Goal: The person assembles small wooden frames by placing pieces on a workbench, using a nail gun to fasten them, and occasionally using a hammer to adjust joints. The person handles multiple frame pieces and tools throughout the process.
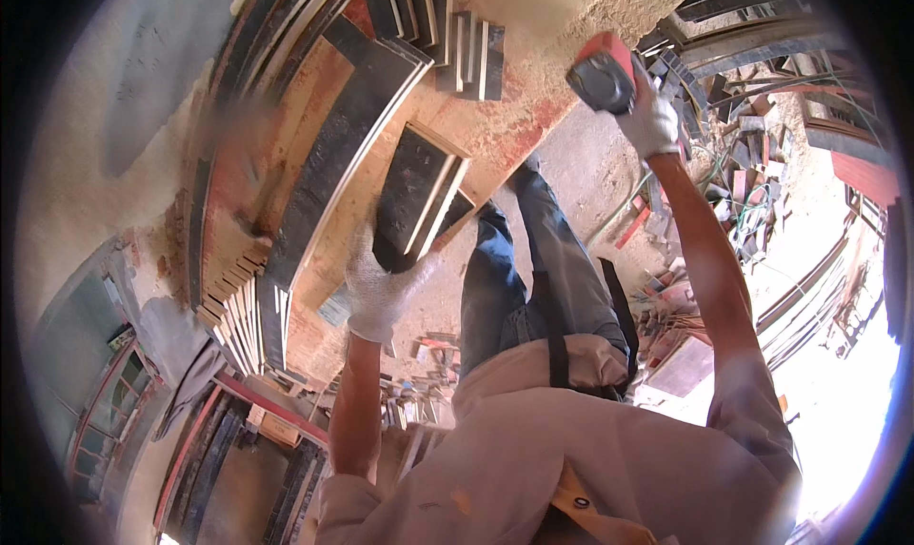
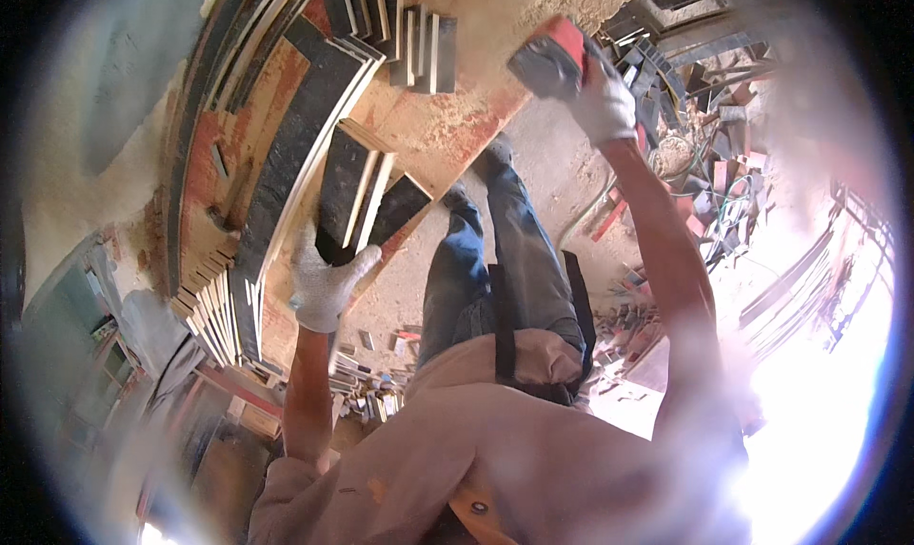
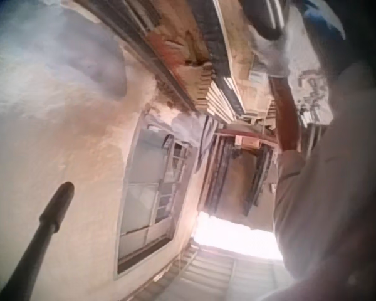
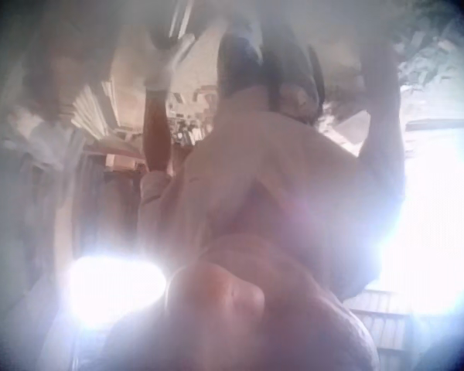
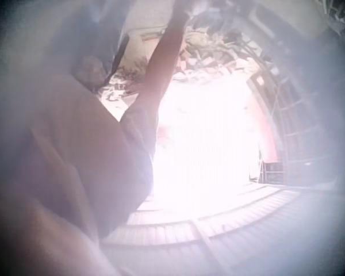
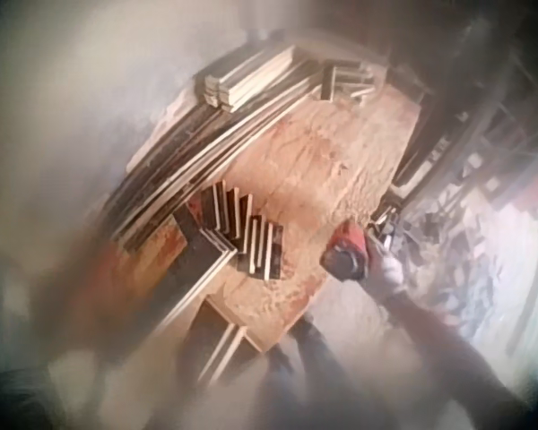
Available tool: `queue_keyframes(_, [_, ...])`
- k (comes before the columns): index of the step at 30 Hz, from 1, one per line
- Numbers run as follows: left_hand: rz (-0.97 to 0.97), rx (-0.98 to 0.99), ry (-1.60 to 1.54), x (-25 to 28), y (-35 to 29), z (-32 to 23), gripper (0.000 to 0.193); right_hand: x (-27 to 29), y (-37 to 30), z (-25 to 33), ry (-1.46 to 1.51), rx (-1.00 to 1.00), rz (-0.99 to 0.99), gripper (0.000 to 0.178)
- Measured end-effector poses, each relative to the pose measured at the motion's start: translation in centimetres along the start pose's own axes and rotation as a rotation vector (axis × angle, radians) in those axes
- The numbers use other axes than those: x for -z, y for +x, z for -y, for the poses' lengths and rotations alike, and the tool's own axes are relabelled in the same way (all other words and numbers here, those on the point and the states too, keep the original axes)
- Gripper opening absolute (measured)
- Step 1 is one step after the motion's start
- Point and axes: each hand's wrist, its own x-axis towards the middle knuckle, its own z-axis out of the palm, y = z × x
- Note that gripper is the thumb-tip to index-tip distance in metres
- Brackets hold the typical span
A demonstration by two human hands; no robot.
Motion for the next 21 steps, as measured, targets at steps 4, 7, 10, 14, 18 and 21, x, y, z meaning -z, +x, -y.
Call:
queue_keyframes(4, [-0.173,-0.281,0.483,0.2,-0.6,-1.5,0.101,-0.1,6.8,2.9,-0.168,-0.154,0.151,0.05])
queue_keyframes(7, [-0.189,-0.34,0.587,0.0,-0.6,-1.7,0.102,-1.8,10.2,2.7,-0.208,-0.043,0.072,0.044])
queue_keyframes(10, [-0.212,-0.345,0.636,-0.3,-0.9,-1.9,0.102,-4.6,10.8,3.1,-0.122,-0.051,0.105,0.058])
queue_keyframes(14, [-0.217,-0.302,0.668,-0.7,-0.9,-2.7,0.102,-7.7,10.0,3.8,-0.136,-0.076,0.187,0.091])
queue_keyframes(18, [-0.214,-0.312,0.732,-0.4,-0.7,-2.8,0.104,-9.6,11.1,3.4,-0.093,-0.061,0.174,0.112])
queue_keyframes(21, [-0.217,-0.315,0.746,-0.3,-0.9,-2.4,0.104,-8.4,12.5,5.4,-0.073,-0.086,0.204,0.12])
